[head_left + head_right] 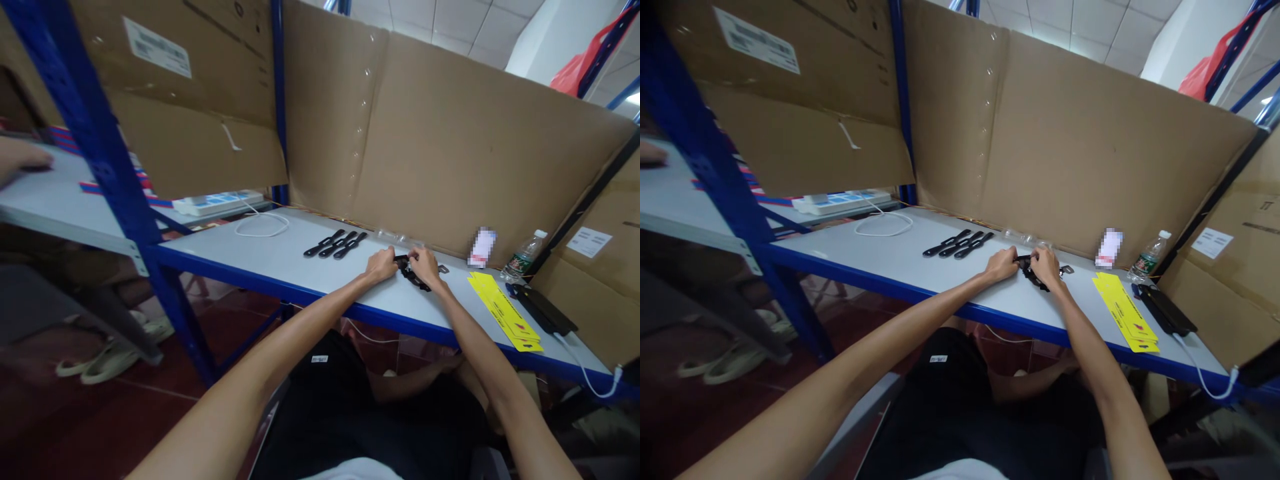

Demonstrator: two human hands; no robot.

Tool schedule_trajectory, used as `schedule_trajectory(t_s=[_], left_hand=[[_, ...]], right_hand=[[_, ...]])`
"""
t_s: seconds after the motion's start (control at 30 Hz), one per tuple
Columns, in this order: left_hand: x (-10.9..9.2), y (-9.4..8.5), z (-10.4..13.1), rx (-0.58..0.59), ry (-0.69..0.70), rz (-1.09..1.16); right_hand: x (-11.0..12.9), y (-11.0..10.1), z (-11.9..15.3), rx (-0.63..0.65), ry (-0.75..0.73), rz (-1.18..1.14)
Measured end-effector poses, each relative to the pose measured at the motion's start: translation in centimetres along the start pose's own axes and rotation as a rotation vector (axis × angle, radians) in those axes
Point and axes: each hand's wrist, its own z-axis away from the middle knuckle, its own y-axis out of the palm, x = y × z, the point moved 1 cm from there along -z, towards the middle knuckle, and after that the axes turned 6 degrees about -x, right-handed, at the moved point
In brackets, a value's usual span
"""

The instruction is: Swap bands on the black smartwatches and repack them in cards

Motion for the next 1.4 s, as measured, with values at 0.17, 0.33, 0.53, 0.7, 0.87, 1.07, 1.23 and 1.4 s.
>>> schedule_trajectory(t_s=[0.17,0.33,0.53,0.7,0.87,1.07,1.23,1.4], left_hand=[[0.0,-0.2,0.1,-0.029,-0.034,0.016],[0.1,-0.3,0.0,-0.06,-0.067,0.044],[0.3,-0.2,-0.1,-0.091,-0.113,0.036],[0.3,-0.4,-0.1,-0.085,-0.129,-0.026],[1.7,-2.2,0.8,-0.025,-0.061,-0.204],[6.2,-4.6,1.8,-0.045,-0.064,-0.382],[8.1,-4.5,1.3,-0.059,-0.043,-0.411],[9.3,-4.9,-0.7,-0.151,-0.049,-0.415]], right_hand=[[0.6,-0.1,0.6,0.176,-0.043,0.075],[0.3,-0.1,0.5,0.2,0.03,0.135],[0.1,-0.2,0.3,0.159,0.009,0.106],[0.4,-0.2,0.5,0.167,-0.014,0.146],[-0.2,-0.5,0.3,0.129,0.008,0.19],[-0.2,-0.7,0.4,0.129,0.034,0.181],[-0.2,-0.7,0.3,0.118,0.038,0.153],[-0.6,-0.7,0.2,0.097,0.065,0.146]])
